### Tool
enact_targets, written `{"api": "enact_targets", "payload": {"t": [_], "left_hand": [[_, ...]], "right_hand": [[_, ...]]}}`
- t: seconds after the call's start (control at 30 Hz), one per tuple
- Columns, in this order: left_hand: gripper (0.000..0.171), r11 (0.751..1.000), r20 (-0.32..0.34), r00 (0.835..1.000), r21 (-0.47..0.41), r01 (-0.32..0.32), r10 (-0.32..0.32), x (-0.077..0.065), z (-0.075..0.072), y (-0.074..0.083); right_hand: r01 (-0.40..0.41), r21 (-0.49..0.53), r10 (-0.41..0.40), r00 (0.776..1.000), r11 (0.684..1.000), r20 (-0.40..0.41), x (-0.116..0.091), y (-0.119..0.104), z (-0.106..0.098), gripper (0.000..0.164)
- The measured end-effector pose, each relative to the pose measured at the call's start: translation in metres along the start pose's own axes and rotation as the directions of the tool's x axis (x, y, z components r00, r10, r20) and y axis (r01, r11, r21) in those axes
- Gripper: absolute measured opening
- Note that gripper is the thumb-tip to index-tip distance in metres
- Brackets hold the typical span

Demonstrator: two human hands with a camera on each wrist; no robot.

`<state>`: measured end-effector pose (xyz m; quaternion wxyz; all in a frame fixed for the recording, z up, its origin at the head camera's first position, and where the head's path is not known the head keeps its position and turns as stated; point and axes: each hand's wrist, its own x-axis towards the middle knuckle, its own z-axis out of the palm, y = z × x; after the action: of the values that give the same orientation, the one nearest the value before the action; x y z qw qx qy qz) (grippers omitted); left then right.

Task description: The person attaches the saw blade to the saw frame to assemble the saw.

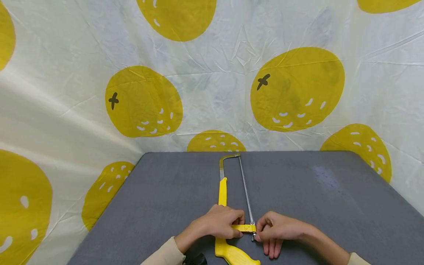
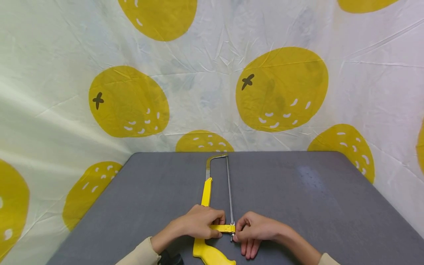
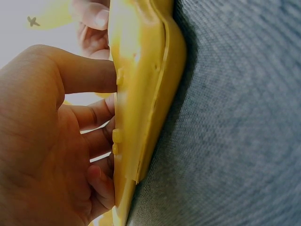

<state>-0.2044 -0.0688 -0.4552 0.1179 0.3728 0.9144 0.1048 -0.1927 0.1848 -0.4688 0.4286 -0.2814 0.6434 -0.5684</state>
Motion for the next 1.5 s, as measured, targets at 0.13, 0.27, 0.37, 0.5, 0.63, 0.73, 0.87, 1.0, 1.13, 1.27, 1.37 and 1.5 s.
{"api": "enact_targets", "payload": {"t": [0.13,0.27,0.37,0.5,0.63,0.73,0.87,1.0,1.13,1.27,1.37,1.5], "left_hand": [[0.016,1.0,-0.001,1.0,0.001,0.0,0.0,0.0001,-0.0008,0.0004],[0.016,1.0,-0.004,1.0,0.0,-0.002,0.002,0.0,-0.0011,0.0003],[0.016,1.0,-0.004,1.0,-0.003,-0.003,0.003,-0.0002,-0.001,0.0001],[0.016,1.0,-0.001,1.0,-0.002,-0.003,0.003,-0.0003,-0.0007,0.0002],[0.016,1.0,-0.002,1.0,0.001,-0.003,0.003,0.0001,-0.0007,0.0004],[0.016,1.0,-0.006,1.0,0.004,-0.004,0.004,0.0004,-0.0011,0.0006],[0.016,1.0,-0.007,1.0,0.001,-0.002,0.002,0.0002,-0.0013,0.0008],[0.016,1.0,0.0,1.0,-0.007,0.004,-0.004,-0.0001,-0.001,0.0007],[0.016,1.0,0.004,1.0,-0.009,0.005,-0.005,0.0,-0.001,0.0007],[0.016,1.0,0.001,1.0,-0.008,0.0,0.0,0.0005,-0.0014,0.0007],[0.016,1.0,-0.002,1.0,-0.004,-0.001,0.001,0.0011,-0.0018,0.0005],[0.016,1.0,-0.004,1.0,-0.005,0.002,-0.002,0.0012,-0.002,0.0003]], "right_hand": [[0.004,0.003,-0.004,1.0,1.0,0.007,-0.0001,-0.0007,-0.0007,0.018],[0.003,0.007,-0.003,1.0,1.0,0.011,0.0,-0.0008,-0.0013,0.017],[0.001,0.007,-0.001,1.0,1.0,0.012,0.0001,-0.0005,-0.0013,0.016],[-0.002,0.011,0.002,1.0,1.0,0.016,0.0001,-0.0002,-0.0013,0.015],[-0.003,0.013,0.003,1.0,1.0,0.014,-0.0002,0.0002,-0.0013,0.014],[0.0,0.009,0.0,1.0,1.0,0.009,-0.0003,0.0005,-0.0014,0.013],[0.002,0.001,-0.002,1.0,1.0,0.003,-0.0003,0.0011,-0.0018,0.016],[0.005,0.002,-0.005,1.0,1.0,0.001,-0.0001,0.0021,-0.0018,0.021],[0.012,0.007,-0.012,1.0,1.0,0.0,-0.0003,0.0026,-0.0019,0.027],[0.013,0.005,-0.013,1.0,1.0,-0.001,-0.0007,0.002,-0.0023,0.03],[0.013,0.004,-0.013,1.0,1.0,0.0,-0.001,0.0014,-0.003,0.03],[0.015,0.004,-0.015,1.0,1.0,0.003,-0.0009,0.0011,-0.0041,0.03]]}}
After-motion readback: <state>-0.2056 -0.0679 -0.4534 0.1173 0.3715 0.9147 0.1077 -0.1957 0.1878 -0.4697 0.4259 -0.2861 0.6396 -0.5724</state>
